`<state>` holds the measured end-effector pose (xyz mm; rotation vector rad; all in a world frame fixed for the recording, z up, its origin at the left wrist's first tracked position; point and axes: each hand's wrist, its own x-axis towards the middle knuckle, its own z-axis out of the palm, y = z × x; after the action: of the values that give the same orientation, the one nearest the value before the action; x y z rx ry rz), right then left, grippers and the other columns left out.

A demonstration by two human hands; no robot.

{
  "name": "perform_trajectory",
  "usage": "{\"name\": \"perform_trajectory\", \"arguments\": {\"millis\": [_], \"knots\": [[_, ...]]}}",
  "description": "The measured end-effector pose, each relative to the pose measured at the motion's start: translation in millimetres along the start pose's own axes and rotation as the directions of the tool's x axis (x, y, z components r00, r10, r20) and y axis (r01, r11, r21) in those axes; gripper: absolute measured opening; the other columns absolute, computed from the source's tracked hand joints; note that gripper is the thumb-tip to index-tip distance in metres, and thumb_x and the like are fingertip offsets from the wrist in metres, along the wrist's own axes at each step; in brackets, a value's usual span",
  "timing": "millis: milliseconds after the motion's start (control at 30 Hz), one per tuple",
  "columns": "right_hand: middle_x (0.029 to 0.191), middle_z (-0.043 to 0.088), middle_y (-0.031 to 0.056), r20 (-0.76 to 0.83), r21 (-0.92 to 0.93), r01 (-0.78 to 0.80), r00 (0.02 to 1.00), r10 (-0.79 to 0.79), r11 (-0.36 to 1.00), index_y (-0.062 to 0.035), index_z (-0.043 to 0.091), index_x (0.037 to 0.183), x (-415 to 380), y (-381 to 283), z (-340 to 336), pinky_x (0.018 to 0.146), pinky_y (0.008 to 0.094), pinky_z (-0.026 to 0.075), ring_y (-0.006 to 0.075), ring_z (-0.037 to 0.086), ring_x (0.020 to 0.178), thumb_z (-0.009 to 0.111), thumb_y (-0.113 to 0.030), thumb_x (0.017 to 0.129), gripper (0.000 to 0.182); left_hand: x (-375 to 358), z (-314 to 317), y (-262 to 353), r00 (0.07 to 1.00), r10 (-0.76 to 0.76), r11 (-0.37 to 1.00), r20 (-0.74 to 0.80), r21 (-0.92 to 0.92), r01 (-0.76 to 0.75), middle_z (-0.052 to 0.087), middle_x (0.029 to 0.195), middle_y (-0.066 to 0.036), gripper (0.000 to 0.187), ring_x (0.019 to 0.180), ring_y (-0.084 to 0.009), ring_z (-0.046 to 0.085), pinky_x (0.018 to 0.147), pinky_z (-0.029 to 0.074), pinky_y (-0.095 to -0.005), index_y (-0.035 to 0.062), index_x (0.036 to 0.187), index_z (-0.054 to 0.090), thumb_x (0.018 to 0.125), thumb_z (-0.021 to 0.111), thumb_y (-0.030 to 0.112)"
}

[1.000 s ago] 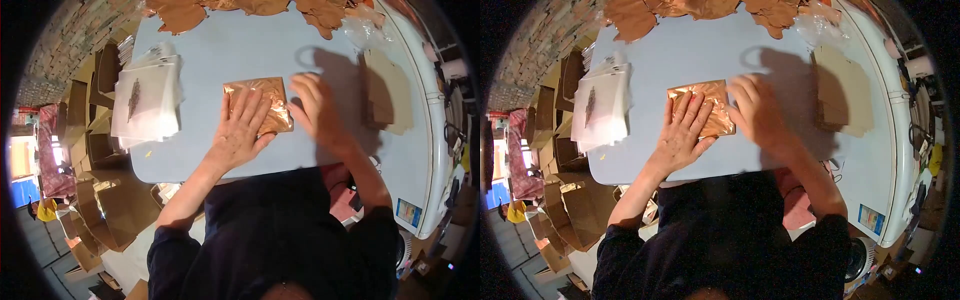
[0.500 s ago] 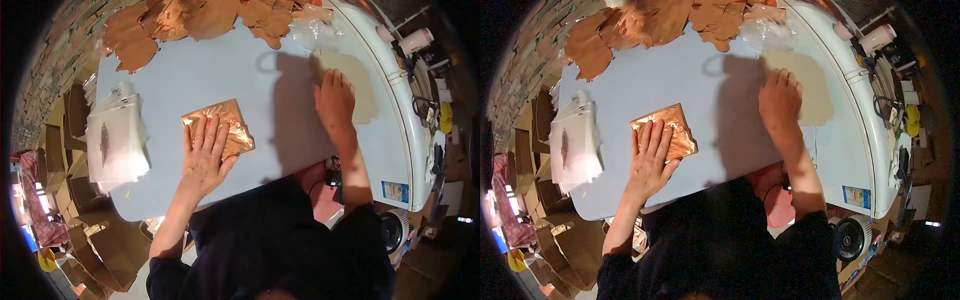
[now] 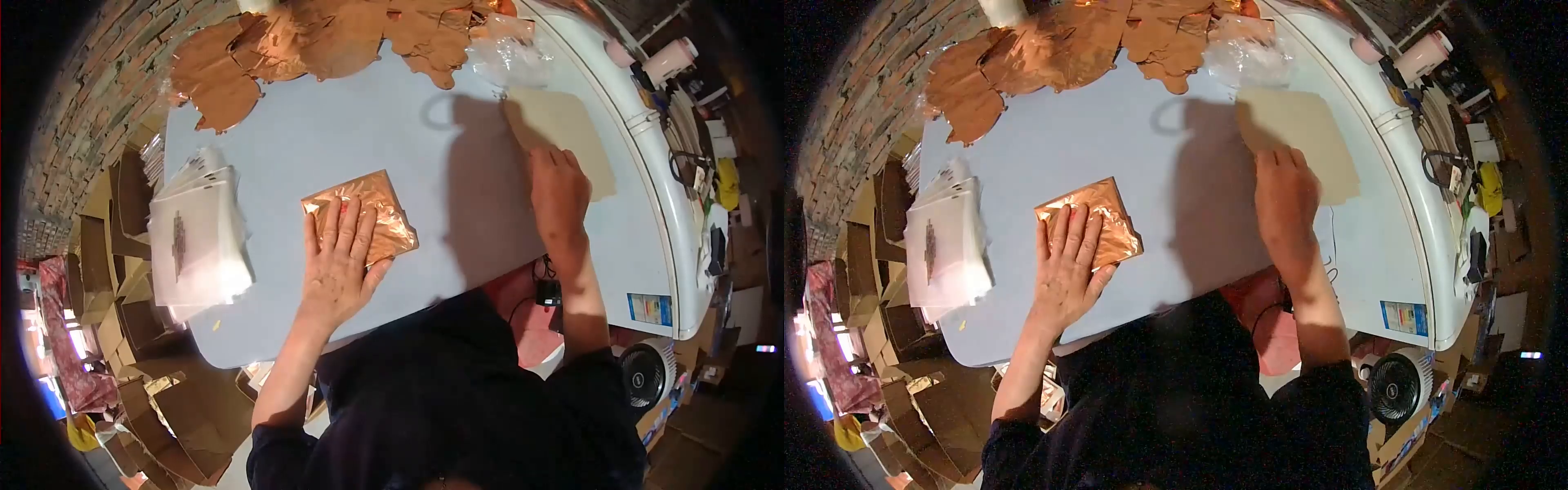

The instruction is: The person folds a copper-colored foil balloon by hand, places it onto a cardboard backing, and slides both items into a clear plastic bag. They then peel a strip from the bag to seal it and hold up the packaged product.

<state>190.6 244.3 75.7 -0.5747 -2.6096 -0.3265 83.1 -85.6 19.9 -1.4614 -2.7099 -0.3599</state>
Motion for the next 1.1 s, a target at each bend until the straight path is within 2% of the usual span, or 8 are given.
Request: {"name": "perform_trajectory", "arguments": {"millis": [200, 300, 400, 467, 567, 667, 767, 1100], "knots": [[0.094, 0.069, 0.0077, -0.393, 0.089, 0.117, 0.917, -0.073, 0.989, -0.0066, 0.069, 0.096, 22.3, -26.6, -74.4, 0.078, 0.0393, 0.057, 0.029, 0.067, 0.092, 0.07, -0.003, 0.087, 0.009, -0.4, 2.7, -2.7, 1.0, -0.001, 1.0, -0.009, 0.014, 0.001, 0.029, 0.17, -0.017, 0.077, 0.16, -0.0374, 0.02, 0.129, 0.005, -0.0616, 0.0075, 0.164, 0.034, 0.103, 0.053, 0.051], [0.108, 0.074, 0.0087, -0.444, 0.147, 0.331, 0.864, -0.237, 0.932, -0.0058, 0.071, 0.102, 30.2, -61.0, -88.6, 0.084, 0.0402, 0.056, 0.0301, 0.071, 0.1, 0.074, -0.003, 0.088, 0.015, -0.4, 3.7, -1.0, 1.0, -0.025, 1.0, 0.003, -0.002, 0.025, 0.03, 0.17, -0.017, 0.078, 0.16, -0.0372, 0.019, 0.129, 0.005, -0.0617, 0.0073, 0.163, 0.035, 0.102, 0.053, 0.053], [0.094, 0.069, 0.0059, -0.485, 0.169, 0.552, 0.768, -0.418, 0.817, -0.0083, 0.069, 0.097, 40.2, -115.7, -56.2, 0.083, 0.0409, 0.054, 0.0268, 0.067, 0.096, 0.071, -0.007, 0.083, 0.014, -2.0, 6.5, -2.6, 1.0, -0.021, 1.0, -0.005, -0.012, 0.021, 0.029, 0.17, -0.017, 0.079, 0.16, -0.0373, 0.019, 0.129, 0.005, -0.0614, 0.0078, 0.164, 0.034, 0.102, 0.053, 0.053], [0.092, 0.067, 0.0035, -0.359, 0.25, 0.577, 0.801, -0.479, 0.777, -0.0103, 0.07, 0.097, 42.9, -140.2, 1.3, 0.084, 0.0424, 0.052, 0.0256, 0.066, 0.093, 0.069, -0.011, 0.083, 0.014, -1.4, 7.5, -2.7, 0.999, -0.033, 0.999, 0.011, 0.004, 0.033, 0.028, 0.171, -0.016, 0.079, 0.16, -0.0372, 0.019, 0.129, 0.005, -0.0614, 0.0102, 0.165, 0.032, 0.102, 0.053, 0.054], [0.11, 0.071, 0.004, 0.123, 0.293, 0.51, 0.819, -0.561, 0.809, -0.0095, 0.072, 0.109, 33.4, -155.3, 41.0, 0.092, 0.0422, 0.051, 0.0259, 0.066, 0.108, 0.072, -0.013, 0.086, 0.023, -2.0, 8.2, -3.8, 0.999, -0.036, 0.999, 0.01, -0.019, 0.037, 0.027, 0.172, -0.016, 0.079, 0.16, -0.0368, 0.019, 0.128, 0.005, -0.0617, 0.0123, 0.166, 0.031, 0.102, 0.052, 0.055], [0.109, 0.07, 0.002, -0.225, 0.45, 0.546, 0.835, -0.502, 0.707, -0.0115, 0.072, 0.111, 41.9, -158.9, 40.9, 0.093, 0.0425, 0.05, 0.025, 0.065, 0.108, 0.072, -0.017, 0.085, 0.026, -2.1, 8.7, -4.0, 0.999, -0.035, 0.999, 0.0, -0.02, 0.035, 0.027, 0.172, -0.016, 0.079, 0.16, -0.0366, 0.019, 0.128, 0.005, -0.0623, 0.011, 0.165, 0.033, 0.103, 0.052, 0.056], [0.097, 0.067, 0.0027, -0.369, 0.49, 0.695, 0.712, -0.597, 0.526, -0.0116, 0.073, 0.102, 55.8, -166.3, 35.4, 0.086, 0.0416, 0.049, 0.0251, 0.063, 0.099, 0.068, -0.016, 0.085, 0.018, -2.5, 9.1, -4.5, 1.0, -0.029, 0.999, -0.007, -0.019, 0.029, 0.028, 0.171, -0.016, 0.079, 0.16, -0.0367, 0.019, 0.128, 0.006, -0.0631, 0.0094, 0.163, 0.035, 0.102, 0.052, 0.057], [0.106, 0.068, 0.0052, 0.362, 0.67, 0.395, 0.566, -0.741, 0.629, -0.0088, 0.069, 0.1, 95.6, -190.2, 45.9, 0.1, 0.0407, 0.046, 0.0277, 0.055, 0.114, 0.055, -0.009, 0.092, 0.016, -4.5, 6.1, -4.8, 0.998, -0.013, 0.999, -0.059, -0.052, 0.01, 0.031, 0.169, -0.018, 0.079, 0.159, -0.0376, 0.02, 0.127, 0.009, -0.0648, 0.0112, 0.164, 0.035, 0.102, 0.053, 0.057]]}}
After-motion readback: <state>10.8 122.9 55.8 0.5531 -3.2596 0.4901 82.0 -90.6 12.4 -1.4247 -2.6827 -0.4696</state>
